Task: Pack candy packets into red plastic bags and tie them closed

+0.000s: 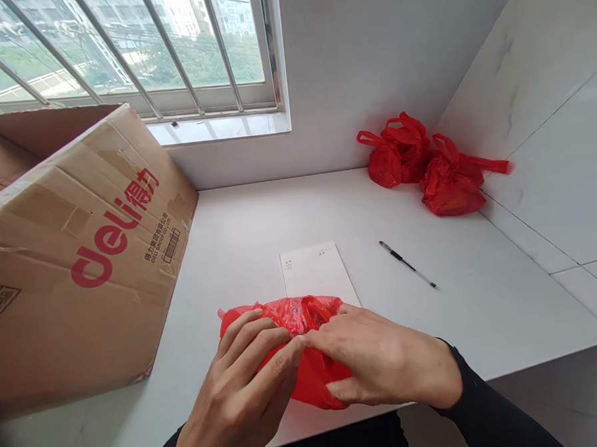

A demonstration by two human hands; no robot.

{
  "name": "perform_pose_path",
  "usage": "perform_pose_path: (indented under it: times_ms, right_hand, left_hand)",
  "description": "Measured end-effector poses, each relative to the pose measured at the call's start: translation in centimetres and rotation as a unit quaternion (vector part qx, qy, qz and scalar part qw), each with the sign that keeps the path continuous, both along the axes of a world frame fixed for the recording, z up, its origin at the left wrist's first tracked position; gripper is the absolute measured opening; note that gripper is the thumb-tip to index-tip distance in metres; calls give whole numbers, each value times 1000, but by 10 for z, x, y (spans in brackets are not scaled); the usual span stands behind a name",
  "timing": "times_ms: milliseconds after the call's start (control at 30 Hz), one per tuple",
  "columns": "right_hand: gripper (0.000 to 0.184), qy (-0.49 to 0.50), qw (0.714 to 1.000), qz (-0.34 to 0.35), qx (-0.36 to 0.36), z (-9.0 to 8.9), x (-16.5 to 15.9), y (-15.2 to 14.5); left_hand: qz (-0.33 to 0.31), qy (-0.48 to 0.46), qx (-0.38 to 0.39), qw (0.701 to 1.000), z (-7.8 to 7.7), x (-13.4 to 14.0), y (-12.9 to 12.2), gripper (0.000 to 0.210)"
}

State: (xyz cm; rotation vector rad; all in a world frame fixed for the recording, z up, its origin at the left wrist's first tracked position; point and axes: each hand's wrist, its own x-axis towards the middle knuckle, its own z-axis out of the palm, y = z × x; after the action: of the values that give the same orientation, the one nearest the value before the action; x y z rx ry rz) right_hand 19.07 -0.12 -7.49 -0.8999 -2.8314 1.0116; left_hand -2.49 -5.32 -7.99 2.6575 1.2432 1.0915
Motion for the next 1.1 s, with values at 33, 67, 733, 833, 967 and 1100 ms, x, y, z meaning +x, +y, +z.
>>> perform_pose_path:
  times_ms: [33, 67, 733, 833, 967, 1100]
  right_hand:
    - [24, -2, 1000, 9, 5, -1, 0, 1]
    - [22, -1, 1000, 18, 5, -1, 1, 2]
    - [12, 4, 992, -104, 73, -15, -3, 17]
    - [35, 32, 999, -26, 27, -4, 5, 16]
    - [41, 5, 999, 32, 34, -10, 3, 11]
    - [23, -24, 998, 4, 64, -23, -6, 11]
  left_hand:
    - [-3, 10, -5, 1000, 0, -1, 0, 23]
    - [-4, 19, -11, 1000, 0, -1, 0, 21]
    - [-24, 14, 21, 999, -1, -19, -24, 20]
    - [-11, 17, 39, 999, 4, -20, -27, 21]
    - [-5, 15, 57, 998, 1, -18, -27, 19]
    - [5, -12, 93, 996, -5, -14, -27, 18]
